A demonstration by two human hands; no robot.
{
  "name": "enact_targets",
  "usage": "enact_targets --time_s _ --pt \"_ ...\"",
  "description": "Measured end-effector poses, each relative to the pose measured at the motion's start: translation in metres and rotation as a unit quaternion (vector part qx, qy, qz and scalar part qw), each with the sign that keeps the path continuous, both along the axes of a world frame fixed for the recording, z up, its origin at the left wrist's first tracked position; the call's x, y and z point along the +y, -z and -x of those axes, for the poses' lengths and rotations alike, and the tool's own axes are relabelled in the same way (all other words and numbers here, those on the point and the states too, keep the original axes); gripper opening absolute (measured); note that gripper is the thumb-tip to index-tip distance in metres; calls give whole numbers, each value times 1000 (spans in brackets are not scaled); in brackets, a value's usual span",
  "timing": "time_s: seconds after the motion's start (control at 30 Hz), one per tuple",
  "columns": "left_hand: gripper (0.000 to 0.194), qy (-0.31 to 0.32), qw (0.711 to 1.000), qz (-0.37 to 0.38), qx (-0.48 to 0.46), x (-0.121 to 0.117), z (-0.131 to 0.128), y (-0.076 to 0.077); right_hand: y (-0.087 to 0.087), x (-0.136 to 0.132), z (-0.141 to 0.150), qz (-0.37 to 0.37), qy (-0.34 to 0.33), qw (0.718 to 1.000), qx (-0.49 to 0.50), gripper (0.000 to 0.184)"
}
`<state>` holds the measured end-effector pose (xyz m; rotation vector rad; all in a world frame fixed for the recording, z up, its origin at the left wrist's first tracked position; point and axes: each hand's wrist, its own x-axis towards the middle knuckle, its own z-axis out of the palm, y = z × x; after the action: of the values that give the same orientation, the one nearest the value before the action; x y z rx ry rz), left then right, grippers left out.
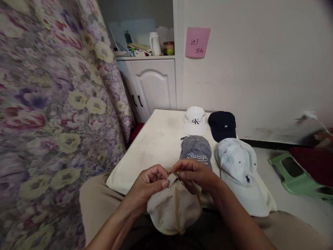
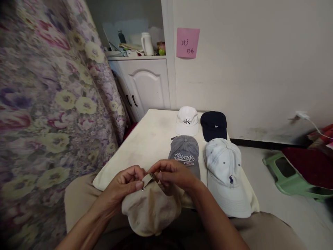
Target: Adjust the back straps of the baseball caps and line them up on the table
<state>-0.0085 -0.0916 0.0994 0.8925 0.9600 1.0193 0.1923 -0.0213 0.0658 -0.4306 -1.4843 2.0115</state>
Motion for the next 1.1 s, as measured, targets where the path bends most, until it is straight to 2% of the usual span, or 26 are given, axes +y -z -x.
enact_targets --time_s 0.17,0.33,0.47,0.57,0.73,0.83,1.0,1.1 --pt "24 6 1000 -29 2 0 -1 -1 -5 -1 1 -8 3 999 -36 23" --pt "25 5 1000 -29 11 1 -2 1 -5 -1 0 -38 29 996 -76 10" --pt "30 0 1000 -19 14 2 -1 2 -4 0 -1 -14 31 998 -57 17" --pt "31 23 1000 -11 17 2 0 1 -4 1 1 6 29 999 -38 22" --pt "25 52 999 2 7 1 2 0 2 3 2 21 21 999 -33 18" --pt "24 56 998 -6 9 1 2 2 5 7 -1 -7 23 999 -47 14" --pt "26 45 998 -20 39 2 2 6 2 10 -7 -104 52 989 -88 12" --pt "26 40 998 -27 52 2 1 6 1 11 -9 -114 52 987 -104 17"
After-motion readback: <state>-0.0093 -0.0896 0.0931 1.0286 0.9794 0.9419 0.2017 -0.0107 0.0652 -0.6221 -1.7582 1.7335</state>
